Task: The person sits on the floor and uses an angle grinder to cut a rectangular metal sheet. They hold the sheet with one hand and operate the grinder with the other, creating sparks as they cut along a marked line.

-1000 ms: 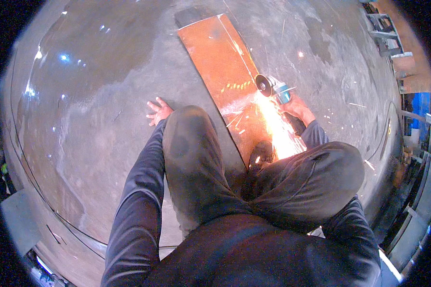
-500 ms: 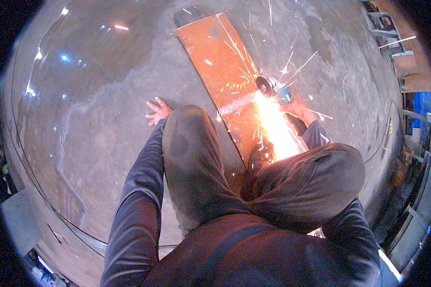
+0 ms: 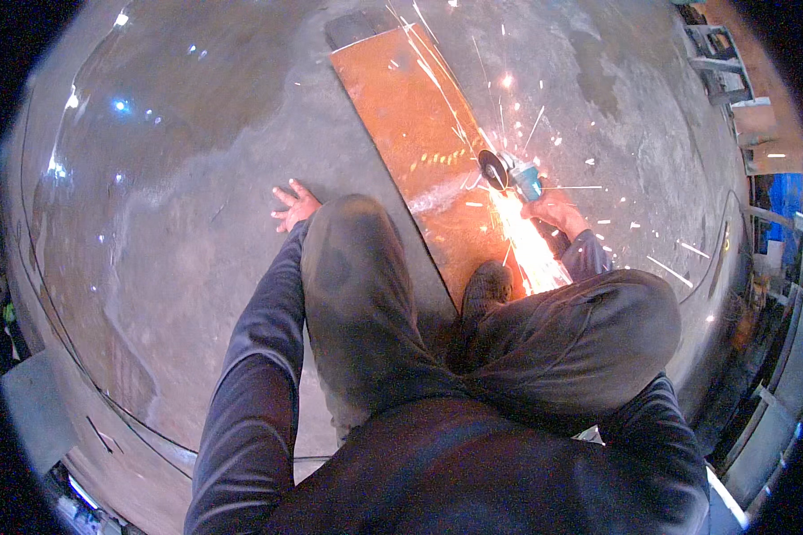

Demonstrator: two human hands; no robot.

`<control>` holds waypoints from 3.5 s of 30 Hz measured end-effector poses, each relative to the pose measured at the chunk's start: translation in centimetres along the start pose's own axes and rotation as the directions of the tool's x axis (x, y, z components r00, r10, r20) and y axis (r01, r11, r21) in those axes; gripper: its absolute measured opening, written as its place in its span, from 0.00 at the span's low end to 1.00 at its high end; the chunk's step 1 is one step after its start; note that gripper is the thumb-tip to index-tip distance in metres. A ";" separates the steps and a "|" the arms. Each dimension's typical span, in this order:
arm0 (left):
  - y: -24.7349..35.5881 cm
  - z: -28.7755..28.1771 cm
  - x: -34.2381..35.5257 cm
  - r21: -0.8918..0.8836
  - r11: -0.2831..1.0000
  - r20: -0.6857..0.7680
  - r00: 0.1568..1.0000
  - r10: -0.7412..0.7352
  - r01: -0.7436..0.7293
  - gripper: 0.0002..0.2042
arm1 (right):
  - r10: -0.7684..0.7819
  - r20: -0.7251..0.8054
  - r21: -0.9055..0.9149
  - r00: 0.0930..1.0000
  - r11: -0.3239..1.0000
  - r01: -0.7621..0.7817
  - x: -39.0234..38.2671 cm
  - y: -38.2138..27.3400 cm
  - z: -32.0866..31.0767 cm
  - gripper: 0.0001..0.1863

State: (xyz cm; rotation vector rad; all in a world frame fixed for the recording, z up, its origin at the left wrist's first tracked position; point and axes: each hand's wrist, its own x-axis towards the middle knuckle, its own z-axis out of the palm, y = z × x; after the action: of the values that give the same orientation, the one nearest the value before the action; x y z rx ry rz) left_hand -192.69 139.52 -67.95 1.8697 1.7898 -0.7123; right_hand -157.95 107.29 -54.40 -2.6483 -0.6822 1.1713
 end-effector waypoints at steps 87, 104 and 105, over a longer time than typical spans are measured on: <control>1.0 -1.1 -1.4 -0.003 0.999 0.033 0.999 0.035 -0.035 0.58 | -0.053 -0.015 0.082 0.998 0.995 0.054 2.5 -4.0 -2.1 0.37; 1.5 -1.1 -1.4 0.036 0.999 0.053 0.998 0.039 -0.041 0.54 | -0.051 -0.027 -0.041 0.998 0.998 0.050 2.6 -0.4 -2.2 0.34; 0.1 -1.3 -1.2 0.036 0.999 0.046 0.999 0.009 -0.011 0.54 | -0.099 -0.009 0.053 0.995 0.994 0.100 2.5 -2.0 -1.2 0.32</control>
State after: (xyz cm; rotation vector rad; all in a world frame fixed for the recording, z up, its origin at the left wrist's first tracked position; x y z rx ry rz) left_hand -192.57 139.43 -66.18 1.8690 1.7486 -0.7824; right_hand -156.33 110.30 -54.56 -2.5421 -0.7617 1.1372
